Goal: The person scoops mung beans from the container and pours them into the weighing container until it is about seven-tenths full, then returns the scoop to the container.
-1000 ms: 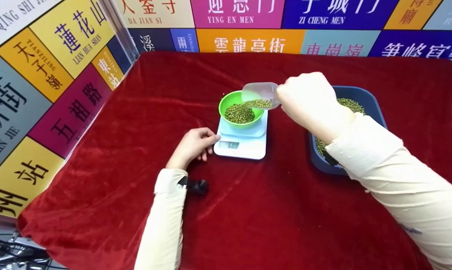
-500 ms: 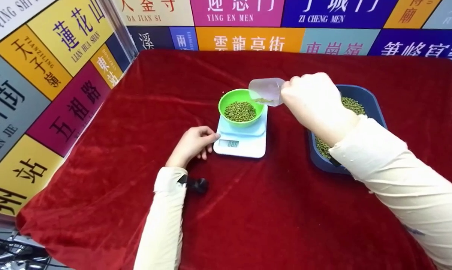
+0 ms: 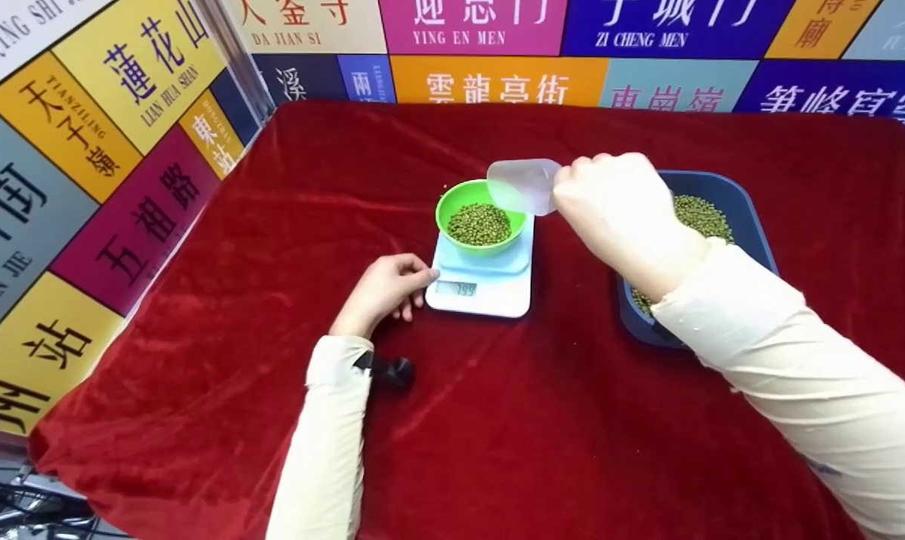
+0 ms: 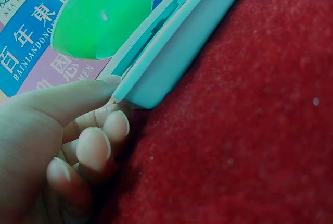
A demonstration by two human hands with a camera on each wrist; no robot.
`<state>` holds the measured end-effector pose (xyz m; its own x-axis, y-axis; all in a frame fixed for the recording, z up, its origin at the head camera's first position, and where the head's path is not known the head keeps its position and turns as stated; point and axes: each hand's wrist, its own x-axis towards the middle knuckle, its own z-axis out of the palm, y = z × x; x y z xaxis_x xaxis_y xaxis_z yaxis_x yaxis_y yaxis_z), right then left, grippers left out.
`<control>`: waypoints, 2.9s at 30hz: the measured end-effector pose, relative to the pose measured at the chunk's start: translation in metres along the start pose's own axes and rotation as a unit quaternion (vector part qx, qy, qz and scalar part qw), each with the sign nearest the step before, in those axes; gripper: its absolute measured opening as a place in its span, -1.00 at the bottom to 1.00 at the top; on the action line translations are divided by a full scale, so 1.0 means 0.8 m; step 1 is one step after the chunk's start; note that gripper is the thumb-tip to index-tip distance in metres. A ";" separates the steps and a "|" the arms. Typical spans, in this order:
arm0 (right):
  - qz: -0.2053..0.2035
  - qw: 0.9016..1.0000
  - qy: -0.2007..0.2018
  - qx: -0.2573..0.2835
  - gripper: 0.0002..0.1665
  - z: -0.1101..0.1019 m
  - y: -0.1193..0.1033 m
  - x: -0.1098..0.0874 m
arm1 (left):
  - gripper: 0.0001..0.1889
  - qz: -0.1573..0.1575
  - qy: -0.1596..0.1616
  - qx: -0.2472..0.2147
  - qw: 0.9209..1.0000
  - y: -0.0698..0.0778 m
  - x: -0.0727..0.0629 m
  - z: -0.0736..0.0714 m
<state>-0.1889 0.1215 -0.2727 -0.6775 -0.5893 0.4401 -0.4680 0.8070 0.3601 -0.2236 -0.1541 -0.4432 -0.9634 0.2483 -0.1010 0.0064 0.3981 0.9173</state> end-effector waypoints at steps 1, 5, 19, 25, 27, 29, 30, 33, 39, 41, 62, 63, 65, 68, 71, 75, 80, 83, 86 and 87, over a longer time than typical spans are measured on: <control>0.004 1.000 0.001 0.005 -0.84 0.000 0.002 -0.002 | -0.67 -0.001 0.000 -0.001 1.000 0.000 0.000 0.000; 0.019 0.999 0.018 0.040 -0.85 0.006 0.008 -0.017 | -0.68 -0.004 -0.004 0.000 1.000 0.000 0.001 0.001; 0.155 0.969 -0.014 0.192 -0.72 0.016 0.015 -0.087 | -0.64 -0.007 0.000 0.011 1.000 0.001 0.000 -0.004; 0.191 0.945 -0.005 0.265 -0.63 0.016 0.007 -0.113 | -0.65 -0.007 0.005 0.010 1.000 0.001 0.000 0.000; 0.193 0.940 0.005 0.281 -0.58 0.012 0.006 -0.118 | -0.66 -0.006 0.007 0.010 1.000 0.002 0.000 0.002; 0.191 0.938 0.014 0.289 -0.58 0.008 0.007 -0.123 | -0.67 -0.007 0.005 0.011 1.000 0.000 0.001 0.006; 0.188 0.937 0.018 0.293 -0.59 0.005 0.008 -0.125 | -0.67 -0.008 0.004 0.012 1.000 0.000 0.000 0.007; 0.181 0.937 0.025 0.299 -0.60 -0.005 0.014 -0.128 | -0.66 -0.010 0.004 0.018 1.000 -0.001 -0.001 0.010; 0.189 0.937 0.002 0.295 -0.61 -0.029 0.045 -0.142 | -0.63 -0.012 0.003 0.033 0.999 0.002 -0.002 0.010; 0.208 0.934 -0.010 0.290 -0.61 -0.034 0.058 -0.148 | -0.61 -0.012 0.002 0.037 0.999 0.004 -0.002 0.007; 0.273 0.873 -0.226 0.335 -0.42 -0.053 0.125 -0.199 | -0.66 -0.022 -0.015 0.060 0.998 0.049 -0.025 0.004; 0.277 0.871 -0.230 0.333 -0.41 -0.053 0.124 -0.199 | -0.66 -0.021 -0.015 0.060 0.998 0.048 -0.024 0.004; 0.286 0.867 -0.236 0.331 -0.40 -0.054 0.124 -0.199 | -0.67 -0.022 -0.013 0.062 0.998 0.048 -0.024 0.003; 0.303 0.863 -0.242 0.324 -0.36 -0.055 0.125 -0.199 | -0.67 -0.024 -0.011 0.063 0.998 0.048 -0.024 0.003; 0.314 0.858 -0.254 0.317 -0.38 -0.054 0.129 -0.204 | -0.66 -0.026 -0.011 0.064 0.998 0.049 -0.024 0.003; 0.317 0.849 -0.268 0.327 -0.45 -0.048 0.139 -0.217 | -0.66 -0.028 -0.011 0.066 0.997 0.051 -0.024 0.005; 0.326 0.860 -0.249 0.304 -0.42 -0.042 0.152 -0.235 | -0.66 -0.029 -0.012 0.071 0.997 0.052 -0.025 0.006; 0.320 0.884 -0.223 0.256 -0.43 -0.041 0.157 -0.246 | -0.66 -0.029 -0.012 0.071 0.997 0.047 -0.022 0.006; 0.320 0.897 -0.203 0.226 -0.42 -0.038 0.162 -0.256 | -0.65 -0.033 -0.010 0.074 0.997 0.034 -0.015 0.005; 0.326 0.895 -0.201 0.230 -0.39 -0.037 0.163 -0.259 | -0.64 -0.032 -0.009 0.075 0.997 0.028 -0.012 0.004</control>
<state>-0.0932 0.3477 -0.2925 -0.9976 -0.0004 0.0694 -0.0201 0.9590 -0.2827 -0.2134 -0.1445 -0.4230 -0.9579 0.2341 -0.1661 -0.0135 0.5414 0.8406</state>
